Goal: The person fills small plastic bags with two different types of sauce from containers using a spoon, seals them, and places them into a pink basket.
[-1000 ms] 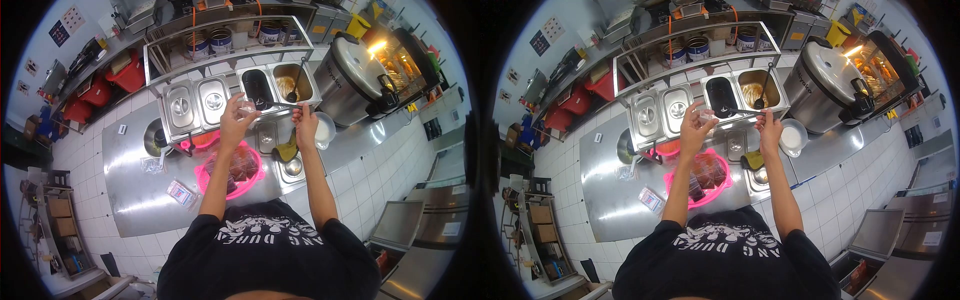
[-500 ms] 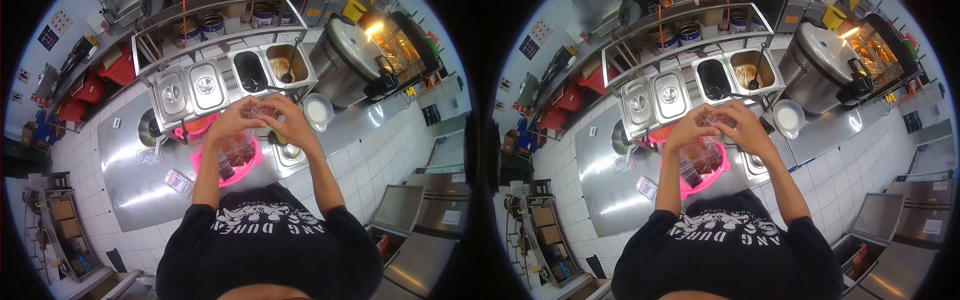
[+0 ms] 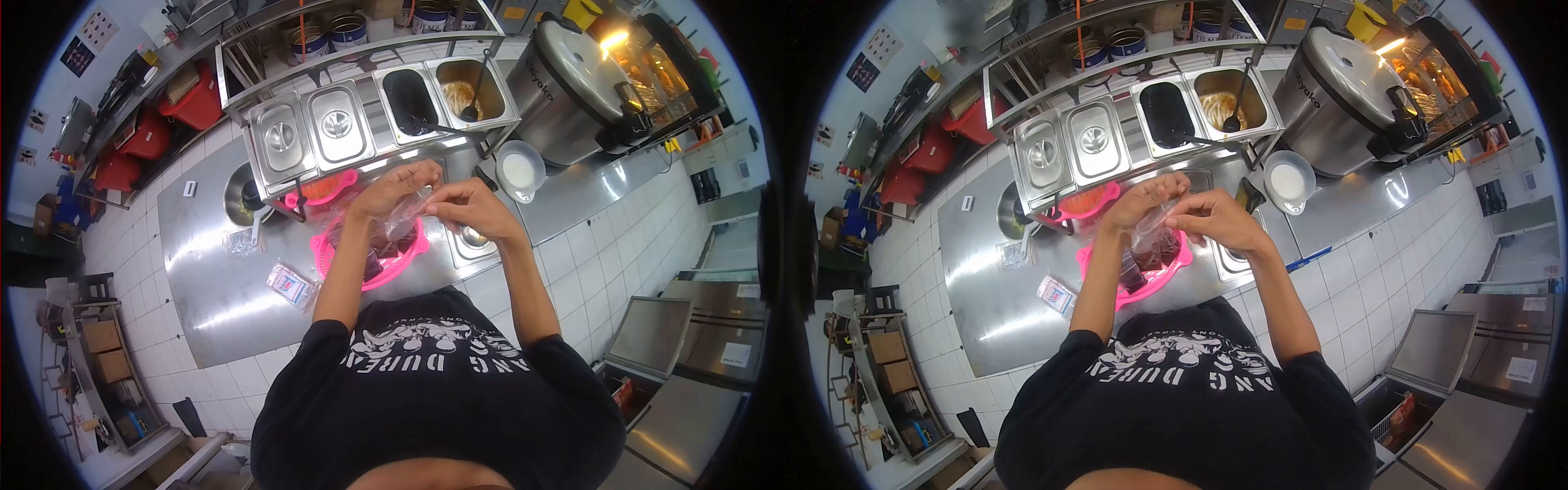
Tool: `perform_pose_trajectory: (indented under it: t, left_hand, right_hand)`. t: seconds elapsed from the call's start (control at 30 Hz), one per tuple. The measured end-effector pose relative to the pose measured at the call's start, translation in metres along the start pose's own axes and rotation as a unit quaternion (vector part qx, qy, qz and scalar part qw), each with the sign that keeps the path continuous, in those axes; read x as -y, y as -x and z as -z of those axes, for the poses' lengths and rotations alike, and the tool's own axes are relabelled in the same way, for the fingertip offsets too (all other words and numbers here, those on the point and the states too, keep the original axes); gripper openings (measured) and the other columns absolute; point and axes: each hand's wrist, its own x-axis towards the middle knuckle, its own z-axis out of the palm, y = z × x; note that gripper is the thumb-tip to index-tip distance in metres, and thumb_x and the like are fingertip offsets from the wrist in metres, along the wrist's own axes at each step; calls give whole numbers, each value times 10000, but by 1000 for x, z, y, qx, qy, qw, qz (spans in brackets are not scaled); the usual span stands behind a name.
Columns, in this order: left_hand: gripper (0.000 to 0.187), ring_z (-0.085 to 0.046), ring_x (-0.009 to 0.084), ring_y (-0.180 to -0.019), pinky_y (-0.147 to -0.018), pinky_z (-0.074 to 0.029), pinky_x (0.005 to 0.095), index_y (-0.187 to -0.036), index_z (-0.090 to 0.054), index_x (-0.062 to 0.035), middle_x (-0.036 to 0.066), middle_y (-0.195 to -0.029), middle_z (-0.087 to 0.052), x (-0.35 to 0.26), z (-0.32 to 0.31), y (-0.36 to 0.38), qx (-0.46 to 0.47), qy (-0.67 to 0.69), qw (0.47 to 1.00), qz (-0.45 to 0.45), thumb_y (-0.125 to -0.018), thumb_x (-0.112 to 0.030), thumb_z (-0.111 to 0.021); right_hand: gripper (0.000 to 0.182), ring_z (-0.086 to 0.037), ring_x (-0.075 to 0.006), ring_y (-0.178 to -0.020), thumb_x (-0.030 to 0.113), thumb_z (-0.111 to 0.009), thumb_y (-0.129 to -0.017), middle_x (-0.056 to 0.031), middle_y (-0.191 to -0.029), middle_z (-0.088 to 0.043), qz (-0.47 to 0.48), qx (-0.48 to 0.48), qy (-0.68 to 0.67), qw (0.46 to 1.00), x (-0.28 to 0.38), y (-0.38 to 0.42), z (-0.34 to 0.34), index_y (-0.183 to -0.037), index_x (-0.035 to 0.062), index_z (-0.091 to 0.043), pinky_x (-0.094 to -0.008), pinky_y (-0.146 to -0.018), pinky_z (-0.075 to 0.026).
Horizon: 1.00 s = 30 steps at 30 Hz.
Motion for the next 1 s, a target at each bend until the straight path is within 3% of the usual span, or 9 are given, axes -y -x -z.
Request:
perform_pose_trajectory:
  t: [0.23,0.33,0.4,0.43,0.5,0.63,0.77,0.93,1.0]
  left_hand:
    - [403,-552,128,-957,-828,-462,261,-996,-535,-48,62,-1045,-546,2,-3,10,37,38,995,81,-959,-447,-579]
    - [467,-605,141,-912,-794,-496,273,-1069,-559,-13,64,-1023,-603,-1,1,15,51,98,978,176,-924,-451,-633]
    - [528,-615,146,-914,-807,-492,275,-1121,-575,9,52,-1022,-629,-6,1,19,48,106,970,215,-893,-456,-680]
    - [542,-629,155,-941,-821,-498,272,-1151,-567,24,70,-1032,-640,-13,0,21,125,98,966,205,-877,-421,-710]
    - [562,-644,164,-967,-836,-504,269,-1181,-559,39,89,-1043,-652,-17,0,21,203,89,956,194,-861,-387,-739]
    - [476,-665,169,-936,-821,-527,272,-1172,-582,39,87,-994,-673,-2,16,24,203,19,942,266,-824,-225,-771]
    - [425,-656,138,-898,-793,-523,271,-1123,-615,34,64,-966,-677,5,25,29,169,-23,930,326,-785,-148,-796]
    - [456,-646,121,-883,-797,-518,270,-1136,-618,21,62,-973,-682,1,15,32,84,-94,964,233,-763,-150,-815]
    - [499,-650,124,-895,-805,-522,275,-1160,-616,17,69,-1004,-686,2,15,33,73,-91,973,200,-755,-183,-828]
  right_hand:
    - [231,-426,-48,-441,147,-629,-951,-22,-712,-669,-32,10,13,999,-7,3,-4,-1101,-19,-687,-206,-416,-324]
    - [283,-468,-72,-456,133,-585,-966,-41,-752,-700,12,32,72,997,-37,-5,1,-1207,-3,-647,-220,-420,-362]
    - [337,-514,-109,-473,140,-541,-974,-60,-785,-703,171,85,174,966,-42,-10,-7,-1288,38,-604,-253,-423,-408]
    - [337,-514,-109,-473,140,-541,-974,-60,-785,-703,172,86,174,966,-37,-10,-8,-1288,38,-604,-253,-423,-408]
    - [368,-620,-143,-601,165,-516,-973,-86,-860,-715,-4,101,242,965,-19,-6,-11,-1324,72,-578,-291,-545,-502]
    - [366,-675,-175,-726,181,-506,-968,-116,-915,-718,-38,111,275,954,-3,-6,-17,-1310,75,-582,-322,-698,-531]
    - [311,-692,-228,-800,180,-557,-937,-136,-900,-714,45,122,283,950,-3,-6,-20,-1205,40,-632,-344,-780,-525]
    - [262,-696,-234,-786,172,-596,-913,-133,-850,-710,13,90,304,948,-9,-7,-19,-1125,38,-669,-337,-754,-522]
    - [336,-657,-201,-760,146,-599,-915,-139,-883,-712,7,74,254,964,-14,-9,-18,-1246,101,-640,-315,-735,-491]
